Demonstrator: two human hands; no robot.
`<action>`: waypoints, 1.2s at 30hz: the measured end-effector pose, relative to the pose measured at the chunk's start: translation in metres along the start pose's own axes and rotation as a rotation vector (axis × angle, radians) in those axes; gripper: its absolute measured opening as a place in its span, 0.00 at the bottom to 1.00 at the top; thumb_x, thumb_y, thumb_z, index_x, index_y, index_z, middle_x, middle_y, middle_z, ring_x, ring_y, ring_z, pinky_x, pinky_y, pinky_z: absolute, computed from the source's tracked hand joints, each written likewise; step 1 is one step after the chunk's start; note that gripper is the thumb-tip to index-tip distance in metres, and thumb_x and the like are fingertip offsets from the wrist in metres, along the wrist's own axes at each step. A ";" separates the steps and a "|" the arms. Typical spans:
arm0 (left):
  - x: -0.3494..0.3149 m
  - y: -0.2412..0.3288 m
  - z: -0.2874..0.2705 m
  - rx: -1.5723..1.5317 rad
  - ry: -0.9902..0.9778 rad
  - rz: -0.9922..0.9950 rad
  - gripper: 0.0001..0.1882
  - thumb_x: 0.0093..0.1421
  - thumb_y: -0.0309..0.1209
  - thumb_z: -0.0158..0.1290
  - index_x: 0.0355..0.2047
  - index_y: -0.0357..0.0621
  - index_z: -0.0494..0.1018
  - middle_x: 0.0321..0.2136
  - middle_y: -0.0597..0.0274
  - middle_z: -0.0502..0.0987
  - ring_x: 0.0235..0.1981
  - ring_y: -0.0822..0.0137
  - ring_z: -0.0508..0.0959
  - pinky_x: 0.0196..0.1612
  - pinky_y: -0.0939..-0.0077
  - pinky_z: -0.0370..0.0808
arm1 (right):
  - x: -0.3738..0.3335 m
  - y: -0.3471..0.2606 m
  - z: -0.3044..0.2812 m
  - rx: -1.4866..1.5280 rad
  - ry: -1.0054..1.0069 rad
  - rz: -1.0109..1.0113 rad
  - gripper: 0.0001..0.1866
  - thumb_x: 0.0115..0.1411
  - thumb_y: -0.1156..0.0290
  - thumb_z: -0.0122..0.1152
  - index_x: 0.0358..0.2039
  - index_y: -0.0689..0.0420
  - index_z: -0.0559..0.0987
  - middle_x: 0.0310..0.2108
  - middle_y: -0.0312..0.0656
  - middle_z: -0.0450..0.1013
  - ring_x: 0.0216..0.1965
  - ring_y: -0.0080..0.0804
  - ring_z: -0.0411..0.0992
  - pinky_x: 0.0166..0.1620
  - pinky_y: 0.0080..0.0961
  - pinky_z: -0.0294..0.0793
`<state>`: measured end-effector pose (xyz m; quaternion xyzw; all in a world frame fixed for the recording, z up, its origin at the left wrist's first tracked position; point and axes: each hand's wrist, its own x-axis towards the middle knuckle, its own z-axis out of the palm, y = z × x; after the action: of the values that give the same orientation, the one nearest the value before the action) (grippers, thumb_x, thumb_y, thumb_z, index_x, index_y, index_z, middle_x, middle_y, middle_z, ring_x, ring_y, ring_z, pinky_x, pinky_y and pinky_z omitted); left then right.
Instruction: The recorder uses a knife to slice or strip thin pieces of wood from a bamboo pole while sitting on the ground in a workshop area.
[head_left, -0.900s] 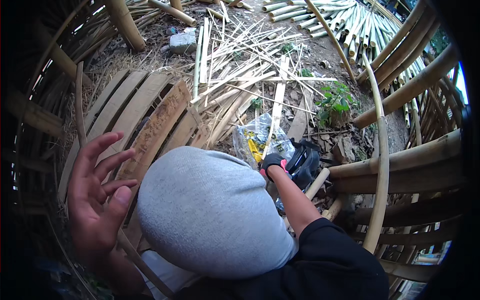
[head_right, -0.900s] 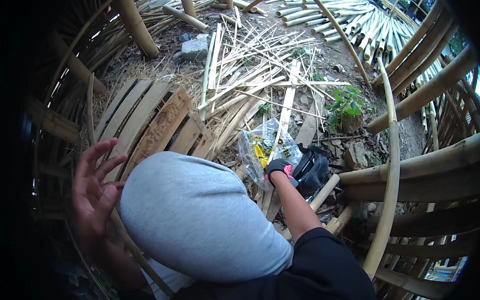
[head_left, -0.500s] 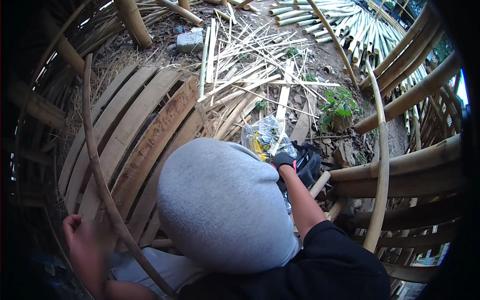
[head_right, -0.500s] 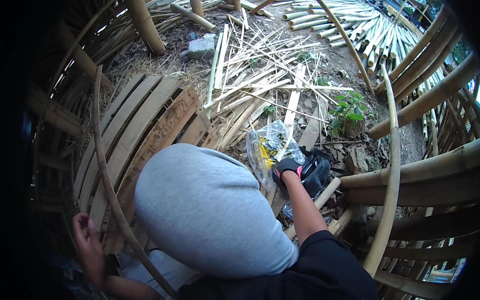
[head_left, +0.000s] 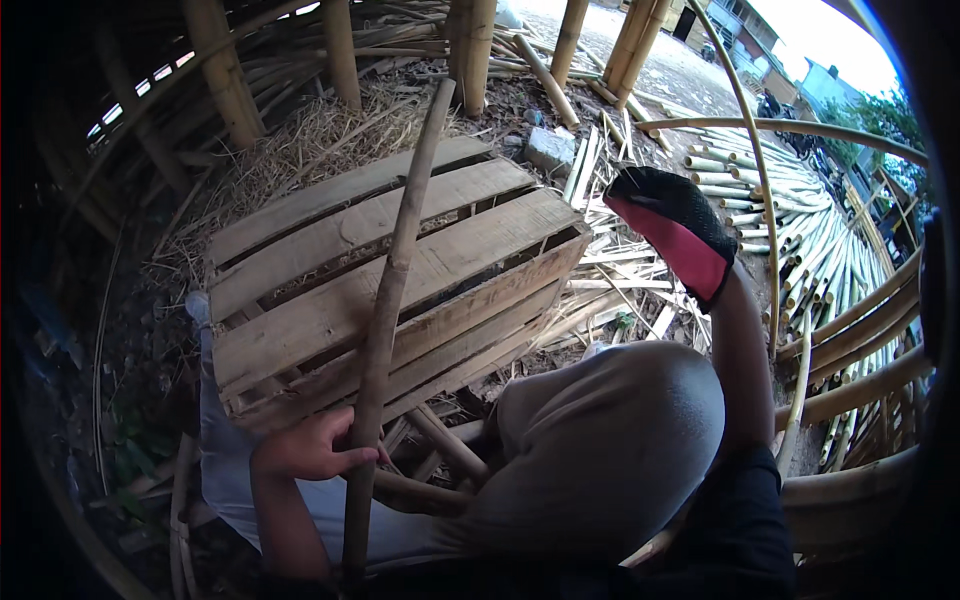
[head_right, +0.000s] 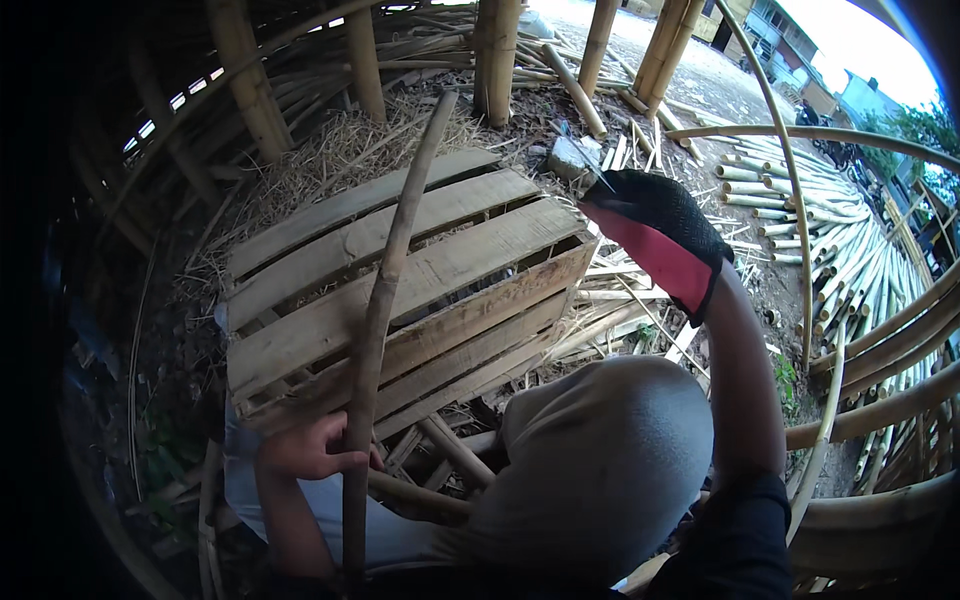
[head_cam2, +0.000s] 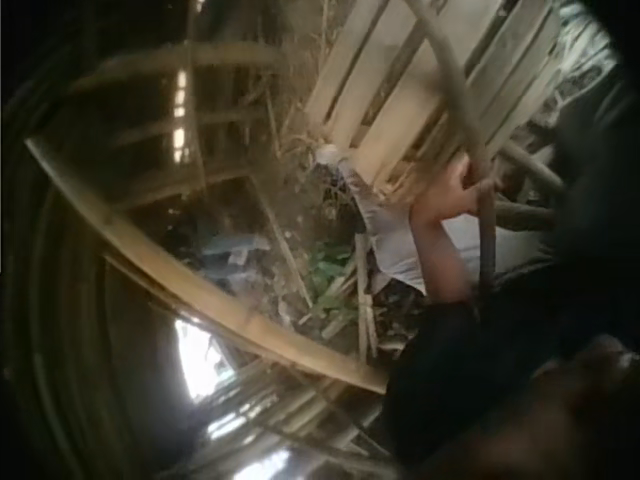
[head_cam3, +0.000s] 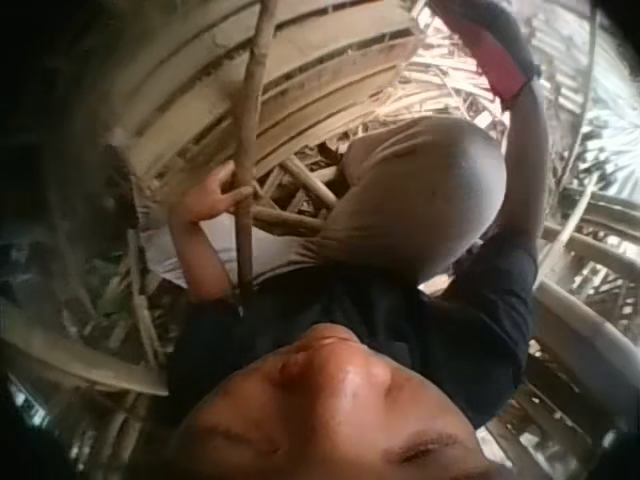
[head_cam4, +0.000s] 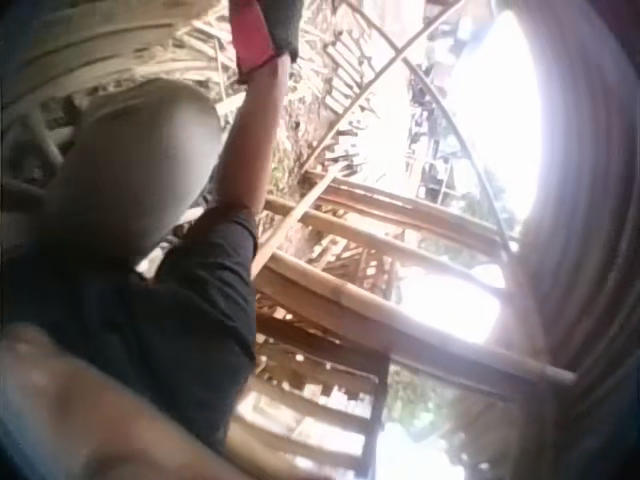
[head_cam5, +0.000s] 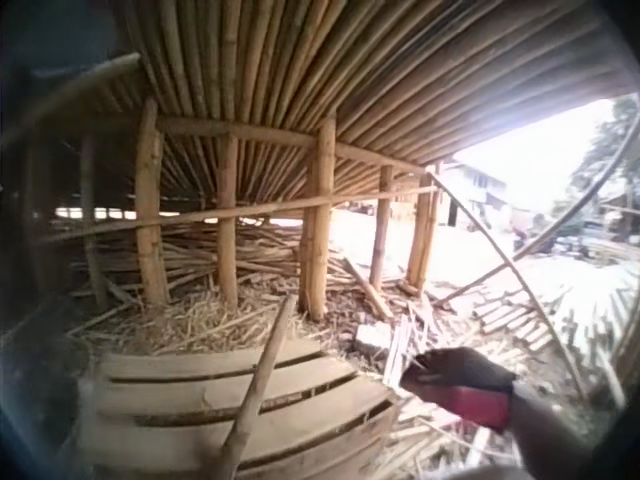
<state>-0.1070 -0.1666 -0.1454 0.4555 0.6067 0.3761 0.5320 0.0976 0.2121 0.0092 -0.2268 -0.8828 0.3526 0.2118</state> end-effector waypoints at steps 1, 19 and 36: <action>0.002 0.006 -0.003 -0.153 -0.072 -0.018 0.18 0.67 0.38 0.49 0.49 0.37 0.66 0.39 0.58 0.78 0.39 0.67 0.79 0.42 0.69 0.77 | 0.011 -0.029 0.001 -0.337 -0.123 -0.163 0.11 0.62 0.68 0.60 0.41 0.61 0.79 0.36 0.44 0.75 0.38 0.31 0.75 0.44 0.26 0.73; 0.051 0.020 0.029 -0.620 -0.006 0.026 0.17 0.66 0.36 0.51 0.47 0.33 0.70 0.33 0.61 0.73 0.33 0.69 0.77 0.42 0.69 0.81 | 0.025 -0.025 0.117 -0.558 -0.434 -0.272 0.15 0.65 0.52 0.53 0.37 0.50 0.78 0.28 0.41 0.77 0.34 0.42 0.78 0.36 0.34 0.75; 0.069 -0.013 0.065 -1.268 -0.030 0.190 0.23 0.68 0.47 0.46 0.52 0.40 0.64 0.30 0.64 0.67 0.30 0.74 0.70 0.22 0.85 0.69 | 0.019 0.003 0.113 -0.208 -0.232 -0.097 0.18 0.63 0.55 0.56 0.47 0.52 0.77 0.33 0.48 0.77 0.39 0.48 0.77 0.44 0.38 0.76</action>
<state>-0.0465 -0.1067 -0.1879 0.1092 0.2160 0.7010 0.6708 0.0222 0.1652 -0.0637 -0.1622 -0.9430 0.2725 0.1006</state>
